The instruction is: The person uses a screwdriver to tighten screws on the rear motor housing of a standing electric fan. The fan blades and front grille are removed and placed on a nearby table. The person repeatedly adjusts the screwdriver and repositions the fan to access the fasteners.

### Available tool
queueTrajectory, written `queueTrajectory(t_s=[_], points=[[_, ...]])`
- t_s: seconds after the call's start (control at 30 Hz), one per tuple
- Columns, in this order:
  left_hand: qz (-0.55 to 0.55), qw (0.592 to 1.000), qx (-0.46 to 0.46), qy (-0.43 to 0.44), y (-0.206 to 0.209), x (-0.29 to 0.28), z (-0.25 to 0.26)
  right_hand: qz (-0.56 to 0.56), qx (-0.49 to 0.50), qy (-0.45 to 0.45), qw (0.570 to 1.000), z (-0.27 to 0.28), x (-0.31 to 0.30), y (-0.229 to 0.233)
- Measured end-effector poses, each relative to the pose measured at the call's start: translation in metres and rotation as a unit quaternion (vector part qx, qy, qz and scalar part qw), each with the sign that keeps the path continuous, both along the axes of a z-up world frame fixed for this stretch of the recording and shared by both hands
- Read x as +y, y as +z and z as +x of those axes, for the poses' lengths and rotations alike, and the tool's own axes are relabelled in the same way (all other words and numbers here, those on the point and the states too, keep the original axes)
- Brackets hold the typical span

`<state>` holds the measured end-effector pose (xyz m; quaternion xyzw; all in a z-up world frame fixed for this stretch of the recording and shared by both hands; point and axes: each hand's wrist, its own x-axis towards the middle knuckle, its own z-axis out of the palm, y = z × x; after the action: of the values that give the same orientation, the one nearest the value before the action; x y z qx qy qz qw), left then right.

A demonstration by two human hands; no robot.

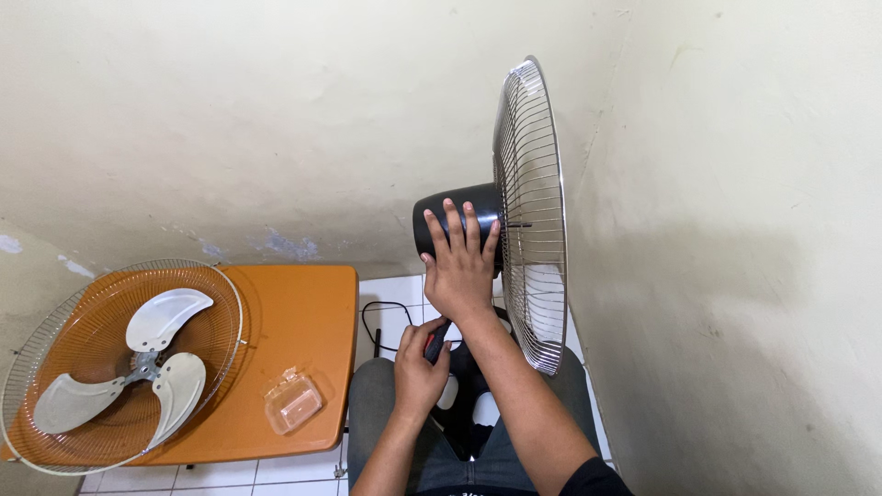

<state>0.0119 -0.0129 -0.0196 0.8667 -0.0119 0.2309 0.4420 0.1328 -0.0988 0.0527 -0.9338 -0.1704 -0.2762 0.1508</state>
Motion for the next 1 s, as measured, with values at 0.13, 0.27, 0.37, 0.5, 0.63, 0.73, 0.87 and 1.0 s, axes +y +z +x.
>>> queueTrajectory(t_s=[0.13, 0.27, 0.37, 0.5, 0.63, 0.73, 0.87, 1.0], points=[[-0.138, 0.972, 0.187, 0.033, 0.008, -0.002, 0.003, 0.0, 0.026, 0.001, 1.0, -0.001, 0.001, -0.001], [-0.16, 0.966, 0.203, 0.007, 0.007, -0.002, 0.005, -0.004, 0.023, 0.0, 1.0, -0.001, 0.002, -0.002], [-0.061, 0.989, 0.137, -0.004, 0.003, -0.001, 0.005, -0.006, 0.019, -0.001, 1.0, 0.001, 0.001, -0.002], [0.02, 0.997, -0.067, -0.032, -0.001, 0.0, -0.001, -0.003, 0.02, -0.004, 1.0, -0.002, 0.001, -0.002], [-0.145, 0.97, 0.196, 0.019, -0.01, -0.005, 0.003, 0.0, 0.016, 0.003, 1.0, -0.002, 0.002, -0.002], [-0.227, 0.953, 0.201, -0.006, -0.019, -0.003, 0.008, -0.003, 0.012, 0.003, 1.0, -0.003, 0.003, -0.003], [-0.127, 0.98, 0.154, 0.005, -0.02, -0.004, 0.008, -0.004, 0.013, 0.002, 1.0, -0.003, 0.002, -0.002], [-0.02, 0.994, 0.103, 0.007, -0.007, -0.003, 0.004, -0.003, 0.012, 0.0, 1.0, -0.002, 0.001, -0.003]])
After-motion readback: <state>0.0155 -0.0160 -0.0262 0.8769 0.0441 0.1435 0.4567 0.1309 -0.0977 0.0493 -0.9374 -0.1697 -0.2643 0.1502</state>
